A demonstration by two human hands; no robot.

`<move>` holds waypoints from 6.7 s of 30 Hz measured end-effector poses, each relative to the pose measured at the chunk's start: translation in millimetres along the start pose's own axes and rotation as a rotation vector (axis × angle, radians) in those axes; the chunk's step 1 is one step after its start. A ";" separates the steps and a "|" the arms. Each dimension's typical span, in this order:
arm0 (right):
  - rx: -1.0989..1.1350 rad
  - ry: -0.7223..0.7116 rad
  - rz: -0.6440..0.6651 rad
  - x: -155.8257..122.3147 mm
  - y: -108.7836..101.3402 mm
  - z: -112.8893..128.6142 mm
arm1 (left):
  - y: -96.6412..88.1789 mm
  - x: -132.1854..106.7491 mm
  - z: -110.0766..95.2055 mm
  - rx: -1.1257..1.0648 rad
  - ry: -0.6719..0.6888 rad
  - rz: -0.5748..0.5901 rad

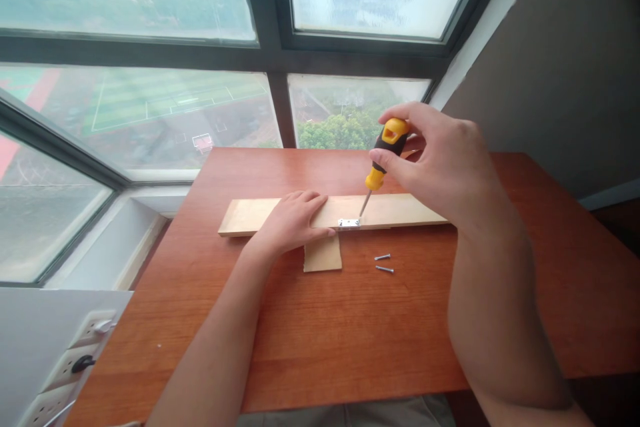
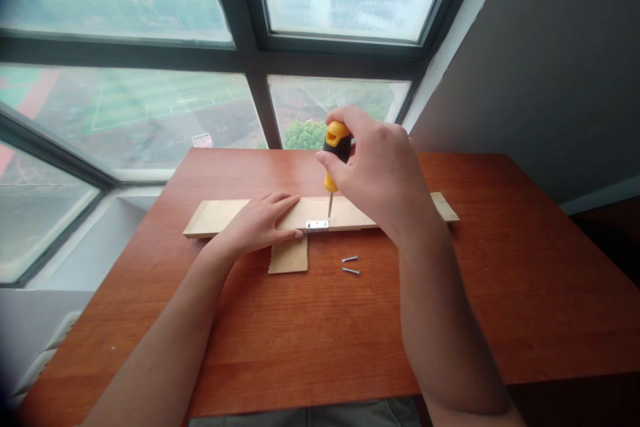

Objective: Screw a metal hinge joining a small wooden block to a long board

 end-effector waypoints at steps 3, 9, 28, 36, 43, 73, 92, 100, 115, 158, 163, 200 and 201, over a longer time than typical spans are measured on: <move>0.033 -0.009 -0.015 -0.5 -0.9 -0.8 | 1.3 -0.3 0.3 0.003 0.004 -0.005; 0.191 0.002 -0.008 -3.7 -4.0 5.6 | 4.6 0.1 -0.5 0.017 0.002 -0.017; 0.225 -0.056 0.023 -4.1 2.3 13.0 | 4.0 0.4 -2.0 0.008 0.002 -0.023; 0.240 -0.069 0.080 -6.4 -1.1 15.7 | 4.2 0.4 -2.1 0.000 -0.003 -0.023; 0.233 -0.065 0.109 -7.3 -4.4 18.7 | 4.5 0.5 -1.6 -0.002 -0.004 -0.021; 0.222 -0.128 0.088 -4.9 12.0 14.0 | 9.9 2.6 0.0 0.053 0.025 -0.047; 0.145 -0.189 0.057 -5.9 9.7 14.0 | 10.3 1.6 0.7 0.140 0.001 -0.127; 0.288 -0.209 0.188 -7.3 6.8 12.5 | 9.0 1.0 0.7 0.143 -0.007 -0.074; 0.334 -0.195 0.185 -5.4 4.2 11.6 | 11.7 1.7 -1.5 0.131 -0.004 -0.070; 0.332 -0.216 0.145 -7.5 8.6 15.8 | 7.0 -0.3 -2.9 0.042 -0.003 -0.036; 0.118 -0.154 0.001 -4.6 14.2 11.2 | 7.2 -0.4 -2.8 0.051 -0.001 -0.038; 0.028 -0.106 -0.008 -1.2 14.7 1.4 | 8.5 -0.6 -1.9 0.077 -0.008 -0.037; 0.031 -0.114 -0.017 -1.1 15.0 1.7 | 8.4 -0.6 -2.0 0.079 -0.008 -0.036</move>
Point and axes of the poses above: each hand's wrist, its own x-axis towards the middle knuckle, its own y-axis out of the palm, z = x × y, the point moved 1 cm from there along x, towards the middle knuckle, and after that the axes turned 7 degrees about -z, right-handed, at the moved point
